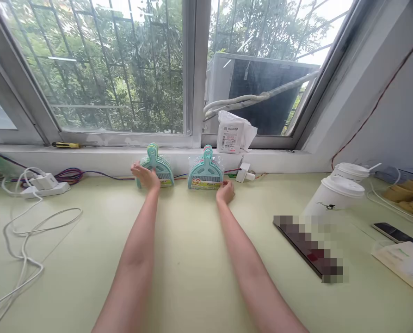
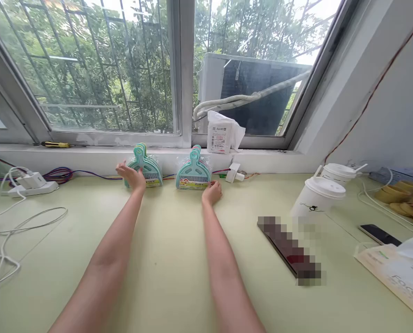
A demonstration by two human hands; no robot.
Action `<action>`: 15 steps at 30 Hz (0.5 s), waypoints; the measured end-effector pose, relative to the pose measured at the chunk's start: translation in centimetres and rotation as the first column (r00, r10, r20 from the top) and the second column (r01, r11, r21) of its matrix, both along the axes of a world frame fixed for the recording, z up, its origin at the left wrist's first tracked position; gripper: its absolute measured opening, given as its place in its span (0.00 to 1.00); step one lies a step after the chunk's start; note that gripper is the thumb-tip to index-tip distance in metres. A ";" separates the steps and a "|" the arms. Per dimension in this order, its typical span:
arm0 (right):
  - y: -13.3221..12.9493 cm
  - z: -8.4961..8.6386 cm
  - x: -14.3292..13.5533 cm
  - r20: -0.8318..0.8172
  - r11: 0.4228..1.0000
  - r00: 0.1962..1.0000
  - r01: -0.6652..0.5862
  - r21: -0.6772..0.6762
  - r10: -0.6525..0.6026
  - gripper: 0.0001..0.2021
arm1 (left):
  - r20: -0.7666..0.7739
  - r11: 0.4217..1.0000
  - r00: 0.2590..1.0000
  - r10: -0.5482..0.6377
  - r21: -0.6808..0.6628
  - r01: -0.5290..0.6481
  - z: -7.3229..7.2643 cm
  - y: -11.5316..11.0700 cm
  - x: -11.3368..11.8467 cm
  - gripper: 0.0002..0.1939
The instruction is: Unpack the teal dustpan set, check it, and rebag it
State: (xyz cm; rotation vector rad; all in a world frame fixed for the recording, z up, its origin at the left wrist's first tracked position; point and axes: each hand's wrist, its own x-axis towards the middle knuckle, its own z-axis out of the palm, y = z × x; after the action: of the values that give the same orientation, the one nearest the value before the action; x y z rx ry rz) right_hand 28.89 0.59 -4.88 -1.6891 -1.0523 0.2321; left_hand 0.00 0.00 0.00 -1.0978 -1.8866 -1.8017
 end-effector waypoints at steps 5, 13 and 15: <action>-1.3 1.0 0.1 -0.067 0.998 0.996 0.064 0.015 -0.063 0.15 | -0.059 0.962 0.986 -0.159 -0.233 0.141 -2.8 -1.9 2.4 0.11; -5.8 1.7 0.4 -0.317 0.999 0.948 -0.025 0.041 0.037 0.18 | -0.215 0.931 0.919 -0.331 -0.229 0.283 -2.3 -7.0 4.4 0.18; -7.2 1.2 0.3 -0.344 0.996 0.936 -0.057 0.069 0.077 0.17 | -0.181 0.917 0.909 -0.376 -0.215 0.337 -1.6 -7.1 4.7 0.18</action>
State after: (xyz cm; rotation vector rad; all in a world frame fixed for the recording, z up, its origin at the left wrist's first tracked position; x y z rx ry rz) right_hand 29.22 -6.59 -3.70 -1.4925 -0.8429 0.5198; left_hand 4.69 -7.05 -1.62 -1.7312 -1.8313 -1.6177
